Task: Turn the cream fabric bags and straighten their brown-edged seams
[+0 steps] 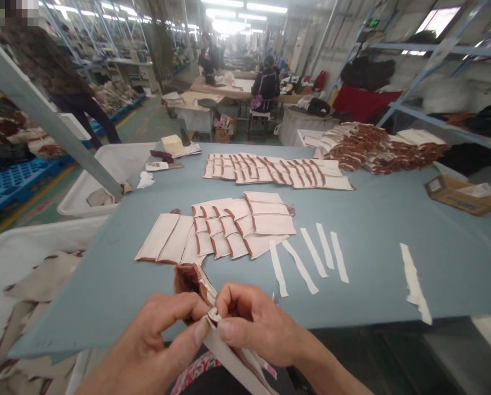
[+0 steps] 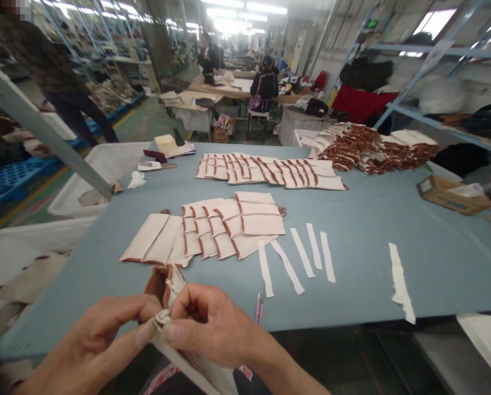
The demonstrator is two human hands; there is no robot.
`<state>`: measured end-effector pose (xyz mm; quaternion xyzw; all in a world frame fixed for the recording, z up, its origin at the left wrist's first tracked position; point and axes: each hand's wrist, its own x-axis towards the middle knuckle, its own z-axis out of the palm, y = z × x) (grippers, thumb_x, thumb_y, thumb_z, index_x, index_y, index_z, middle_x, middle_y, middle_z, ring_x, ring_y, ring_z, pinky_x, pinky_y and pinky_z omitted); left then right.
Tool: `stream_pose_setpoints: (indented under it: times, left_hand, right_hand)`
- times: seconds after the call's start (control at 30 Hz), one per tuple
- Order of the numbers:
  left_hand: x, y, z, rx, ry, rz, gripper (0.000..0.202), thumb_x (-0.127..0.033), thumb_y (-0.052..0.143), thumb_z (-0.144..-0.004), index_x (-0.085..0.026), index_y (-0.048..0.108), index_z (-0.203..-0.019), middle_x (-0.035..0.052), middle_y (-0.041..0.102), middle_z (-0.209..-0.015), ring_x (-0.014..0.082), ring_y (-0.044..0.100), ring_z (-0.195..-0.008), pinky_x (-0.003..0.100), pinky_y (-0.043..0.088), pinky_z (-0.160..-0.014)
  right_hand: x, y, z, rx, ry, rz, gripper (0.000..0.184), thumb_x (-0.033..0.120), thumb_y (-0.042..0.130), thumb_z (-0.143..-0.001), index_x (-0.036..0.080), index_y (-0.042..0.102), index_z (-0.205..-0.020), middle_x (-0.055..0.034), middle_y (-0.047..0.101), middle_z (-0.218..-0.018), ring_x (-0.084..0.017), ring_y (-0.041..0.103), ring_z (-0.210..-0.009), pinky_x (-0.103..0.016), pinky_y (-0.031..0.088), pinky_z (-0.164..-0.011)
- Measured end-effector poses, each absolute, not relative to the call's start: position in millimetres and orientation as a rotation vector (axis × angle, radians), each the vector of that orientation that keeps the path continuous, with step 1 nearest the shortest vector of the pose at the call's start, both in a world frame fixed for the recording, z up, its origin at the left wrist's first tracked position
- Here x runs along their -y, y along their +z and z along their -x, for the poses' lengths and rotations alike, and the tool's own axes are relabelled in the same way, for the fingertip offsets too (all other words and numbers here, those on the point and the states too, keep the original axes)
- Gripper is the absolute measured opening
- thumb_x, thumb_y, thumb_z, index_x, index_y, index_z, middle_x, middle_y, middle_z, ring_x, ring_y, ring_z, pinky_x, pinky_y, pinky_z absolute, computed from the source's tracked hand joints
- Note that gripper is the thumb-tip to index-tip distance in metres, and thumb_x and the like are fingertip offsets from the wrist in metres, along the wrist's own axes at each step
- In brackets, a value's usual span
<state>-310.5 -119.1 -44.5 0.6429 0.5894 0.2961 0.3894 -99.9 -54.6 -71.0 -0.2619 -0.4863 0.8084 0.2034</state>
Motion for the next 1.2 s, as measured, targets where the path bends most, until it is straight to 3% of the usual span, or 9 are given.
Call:
stream_pose_setpoints:
  times: [0.23,0.4,0.47,0.63,0.77,0.87,1.0,1.13,1.2]
  left_hand:
    - [121,-55,314,-1.433,0.727,-1.669,0.042,-0.047,0.059,-0.107,-0.025,0.078,-0.078,-0.0014,0.078,-0.078,0.0184,0.068,-0.075,0.021,0.051,-0.068]
    - [117,-49,305,-1.426,0.854,-1.611,0.037,-0.042,0.055,-0.107,-0.026,0.080,-0.084,-0.0021,0.080,-0.081,0.0178,0.069,-0.075,0.022,0.052,-0.075]
    - [114,-45,299,-1.445,0.929,-1.550,0.036,-0.044,0.059,-0.104,-0.025,0.079,-0.081,-0.0009,0.079,-0.081,0.0195,0.069,-0.076,0.023,0.053,-0.074]
    - [102,-44,293,-1.406,0.993,-1.459,0.027,-0.035,0.074,-0.090,-0.022,0.072,-0.066,-0.0023,0.071,-0.066,0.0152,0.058,-0.058,0.021,0.047,-0.056]
    - [107,-49,297,-1.401,0.999,-1.430,0.031,-0.034,0.068,-0.095,-0.022,0.071,-0.066,-0.0022,0.070,-0.066,0.0159,0.061,-0.063,0.022,0.049,-0.062]
    - [115,-59,293,-1.527,1.058,-1.399,0.034,-0.035,0.063,-0.097,-0.022,0.064,-0.065,-0.0034,0.063,-0.064,0.0157,0.057,-0.062,0.023,0.047,-0.061]
    - [117,-86,282,-1.626,1.247,-1.114,0.042,-0.044,0.071,-0.093,-0.023,0.052,-0.062,-0.0055,0.050,-0.061,0.0148,0.045,-0.058,0.024,0.041,-0.055]
    - [123,-109,283,-1.611,1.253,-0.959,0.050,-0.059,0.063,-0.102,-0.020,0.064,-0.072,-0.0016,0.057,-0.071,0.0171,0.052,-0.067,0.025,0.048,-0.062]
    - [130,-113,289,-1.583,1.233,-0.910,0.056,-0.066,0.062,-0.103,-0.020,0.062,-0.072,-0.0010,0.058,-0.072,0.0174,0.051,-0.068,0.026,0.049,-0.063]
  right_hand:
    - [55,-72,98,1.494,2.161,0.780,0.059,0.074,0.080,-0.086,0.023,0.051,-0.083,0.0079,0.047,-0.067,-0.010,0.040,-0.060,-0.023,0.035,-0.057]
    - [65,-62,100,1.844,1.382,1.055,0.023,0.035,0.065,-0.098,0.023,0.057,-0.080,0.0024,0.060,-0.072,-0.013,0.054,-0.066,-0.026,0.038,-0.062]
    - [69,-62,101,1.892,1.181,1.077,0.019,0.031,0.065,-0.096,0.024,0.058,-0.080,0.0018,0.063,-0.071,-0.014,0.057,-0.065,-0.027,0.039,-0.062]
    - [73,-69,107,1.896,1.019,1.113,0.017,0.026,0.066,-0.093,0.025,0.058,-0.079,0.0026,0.063,-0.067,-0.015,0.059,-0.060,-0.028,0.041,-0.061]
    - [81,-78,113,1.867,0.998,1.146,0.010,0.031,0.067,-0.096,0.024,0.065,-0.089,0.0009,0.069,-0.075,-0.016,0.063,-0.065,-0.029,0.042,-0.064]
    - [87,-88,120,1.836,1.155,1.167,0.021,0.041,0.066,-0.101,0.023,0.067,-0.091,-0.0004,0.071,-0.079,-0.016,0.064,-0.068,-0.029,0.042,-0.066]
    - [93,-102,133,1.751,1.394,1.202,0.034,0.048,0.060,-0.104,0.023,0.058,-0.081,0.0020,0.062,-0.071,-0.015,0.056,-0.064,-0.028,0.039,-0.064]
    - [92,-107,139,1.661,1.607,1.153,0.032,0.048,0.061,-0.099,0.024,0.050,-0.080,0.0050,0.052,-0.068,-0.013,0.047,-0.063,-0.027,0.035,-0.063]
    - [90,-104,138,1.587,1.772,1.068,0.038,0.054,0.063,-0.099,0.024,0.048,-0.080,0.0057,0.049,-0.069,-0.013,0.046,-0.065,-0.026,0.037,-0.063]
